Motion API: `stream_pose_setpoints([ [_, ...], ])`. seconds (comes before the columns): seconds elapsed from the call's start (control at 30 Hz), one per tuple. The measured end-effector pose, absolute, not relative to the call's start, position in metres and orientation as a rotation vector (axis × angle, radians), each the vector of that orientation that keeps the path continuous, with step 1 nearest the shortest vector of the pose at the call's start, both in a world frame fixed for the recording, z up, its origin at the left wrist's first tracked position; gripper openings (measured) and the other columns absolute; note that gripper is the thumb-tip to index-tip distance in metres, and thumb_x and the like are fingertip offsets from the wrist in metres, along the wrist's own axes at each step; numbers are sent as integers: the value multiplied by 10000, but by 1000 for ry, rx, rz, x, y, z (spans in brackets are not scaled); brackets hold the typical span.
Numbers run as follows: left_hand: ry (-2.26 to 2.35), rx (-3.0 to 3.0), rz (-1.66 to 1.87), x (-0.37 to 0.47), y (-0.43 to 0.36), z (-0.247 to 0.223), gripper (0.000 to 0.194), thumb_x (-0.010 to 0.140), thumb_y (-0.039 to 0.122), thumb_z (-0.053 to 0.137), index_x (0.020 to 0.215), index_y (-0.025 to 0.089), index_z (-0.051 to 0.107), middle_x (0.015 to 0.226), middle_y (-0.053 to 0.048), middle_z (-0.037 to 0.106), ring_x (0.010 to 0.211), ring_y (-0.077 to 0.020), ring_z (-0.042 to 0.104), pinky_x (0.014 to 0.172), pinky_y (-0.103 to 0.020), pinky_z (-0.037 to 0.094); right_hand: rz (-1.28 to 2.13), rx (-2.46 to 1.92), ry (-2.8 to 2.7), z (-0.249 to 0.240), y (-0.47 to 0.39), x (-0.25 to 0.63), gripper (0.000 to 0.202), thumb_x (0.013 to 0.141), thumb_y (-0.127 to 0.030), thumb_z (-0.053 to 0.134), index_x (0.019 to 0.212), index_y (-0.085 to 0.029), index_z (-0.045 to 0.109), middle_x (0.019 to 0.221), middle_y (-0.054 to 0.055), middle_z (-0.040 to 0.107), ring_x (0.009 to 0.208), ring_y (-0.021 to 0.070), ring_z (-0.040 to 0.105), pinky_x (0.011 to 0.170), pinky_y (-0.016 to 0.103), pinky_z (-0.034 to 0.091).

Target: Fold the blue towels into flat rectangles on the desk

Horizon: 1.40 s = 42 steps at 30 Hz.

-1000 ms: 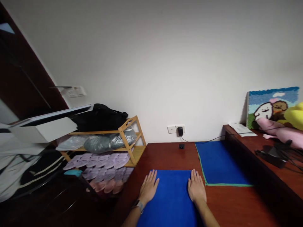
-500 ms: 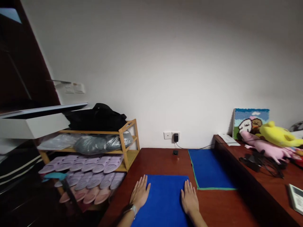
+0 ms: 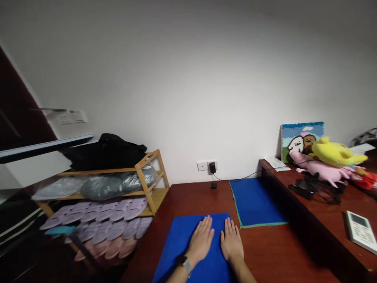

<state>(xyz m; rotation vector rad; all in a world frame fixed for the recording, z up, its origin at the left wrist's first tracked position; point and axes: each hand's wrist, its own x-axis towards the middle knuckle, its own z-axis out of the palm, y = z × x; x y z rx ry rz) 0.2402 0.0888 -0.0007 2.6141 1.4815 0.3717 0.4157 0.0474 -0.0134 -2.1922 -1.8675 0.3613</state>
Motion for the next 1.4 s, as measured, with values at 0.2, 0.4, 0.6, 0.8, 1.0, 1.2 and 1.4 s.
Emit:
stream_pose_setpoints([
  [0.2, 1461, 2560, 321, 273, 75, -20, 645, 1057, 480, 81, 1624, 214, 234, 1695, -36, 265, 1574, -205, 206, 1310, -456, 201, 368, -2192, -1915, -14, 47, 418, 692, 1001, -405, 170, 1610, -80, 215, 1701, 65, 162, 1581, 220, 121, 1296, 416, 103],
  [0.4, 1859, 2444, 226, 154, 70, -16, 698, 1045, 566, 140, 1613, 179, 263, 1684, -63, 255, 1565, -240, 230, 1295, -493, 237, 366, -2204, -1884, -14, 46, 416, 698, 1009, -435, 129, 1618, -98, 190, 1705, 44, 152, 1580, 196, 127, 1295, 403, 105],
  [0.6, 2025, 2374, 287, 86, 50, -30, 715, 1035, 579, 206, 1612, 162, 272, 1684, -73, 236, 1560, -248, 237, 1278, -483, 275, 358, -2243, -1885, -4, 45, 413, 697, 1011, -430, 134, 1617, -90, 187, 1707, 52, 158, 1580, 200, 122, 1293, 392, 104],
  [0.8, 2048, 2349, 306, 93, 45, -22, 715, 1026, 575, 220, 1603, 162, 304, 1679, -74, 247, 1559, -253, 241, 1279, -486, 264, 333, -2248, -1875, -2, 18, 404, 691, 1007, -426, 162, 1615, -103, 226, 1700, 55, 196, 1574, 232, 154, 1291, 425, 151],
  [1.0, 2058, 2346, 276, 96, 43, -14, 761, 1018, 596, 208, 1598, 111, 296, 1683, -86, 239, 1564, -239, 220, 1288, -446, 242, 351, -2252, -1886, -30, -46, 403, 712, 980, -509, 192, 1612, -197, 286, 1676, -19, 226, 1561, 256, 191, 1283, 482, 218],
  [1.2, 2068, 2390, 199, 97, 43, -5, 701, 1023, 533, 237, 1587, 130, 339, 1666, -97, 293, 1552, -250, 259, 1281, -481, 256, 364, -2169, -1841, -19, -70, 401, 685, 990, -482, 227, 1603, -190, 319, 1669, -13, 255, 1565, 258, 174, 1304, 478, 160],
  [1.4, 1727, 2594, 386, 170, 12, -3, 637, 1056, 506, 203, 1613, 211, 287, 1677, -47, 292, 1555, -237, 268, 1284, -468, 283, 365, -2190, -1849, -7, -74, 399, 683, 998, -462, 203, 1610, -165, 277, 1676, -5, 221, 1573, 240, 155, 1305, 471, 139],
])
